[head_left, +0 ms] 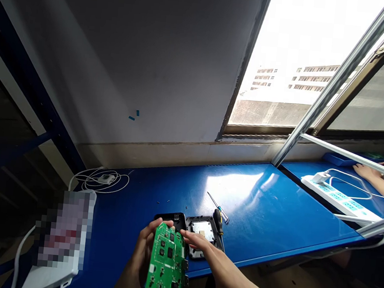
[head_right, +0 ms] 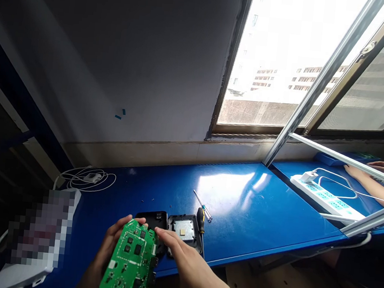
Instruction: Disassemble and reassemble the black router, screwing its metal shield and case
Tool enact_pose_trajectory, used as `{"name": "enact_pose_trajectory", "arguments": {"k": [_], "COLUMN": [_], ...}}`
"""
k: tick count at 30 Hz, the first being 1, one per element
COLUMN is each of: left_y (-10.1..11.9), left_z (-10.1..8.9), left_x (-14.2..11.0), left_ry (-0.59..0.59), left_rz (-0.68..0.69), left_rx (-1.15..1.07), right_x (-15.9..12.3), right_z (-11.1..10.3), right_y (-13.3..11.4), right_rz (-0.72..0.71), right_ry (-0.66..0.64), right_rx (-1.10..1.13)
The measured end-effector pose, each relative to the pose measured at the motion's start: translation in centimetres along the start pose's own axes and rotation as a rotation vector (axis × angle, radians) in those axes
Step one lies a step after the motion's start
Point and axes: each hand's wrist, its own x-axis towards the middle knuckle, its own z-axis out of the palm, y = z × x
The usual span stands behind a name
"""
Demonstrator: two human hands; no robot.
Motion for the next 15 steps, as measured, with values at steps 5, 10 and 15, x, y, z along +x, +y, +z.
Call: {"name": "enact_pose_trajectory", "arguments": {"k": [5, 10, 15], "left_y": [-0.32, -0.58, -0.49], "left_z": [-0.4, 0.19, 0.14], "left_x": [0.4, 0.12, 0.06], "left_ry": [-0.009, -0.012, -0.049], "left_rz": [0.004, -0.04, -0.035], "left_rx": [0.139, 0.026, 0.006], "right_x": [-0.05, 0.03, -0.18], "right_z": [0.39, 0.47, 0.76], "right_y": [-0.33, -0.56, -0.45], "right_rz": [-0.007, 0.024, 0.038], "right_ry": [0.035, 0.017, 0.022], "right_rx": [0.039, 0.075, 0.084]}}
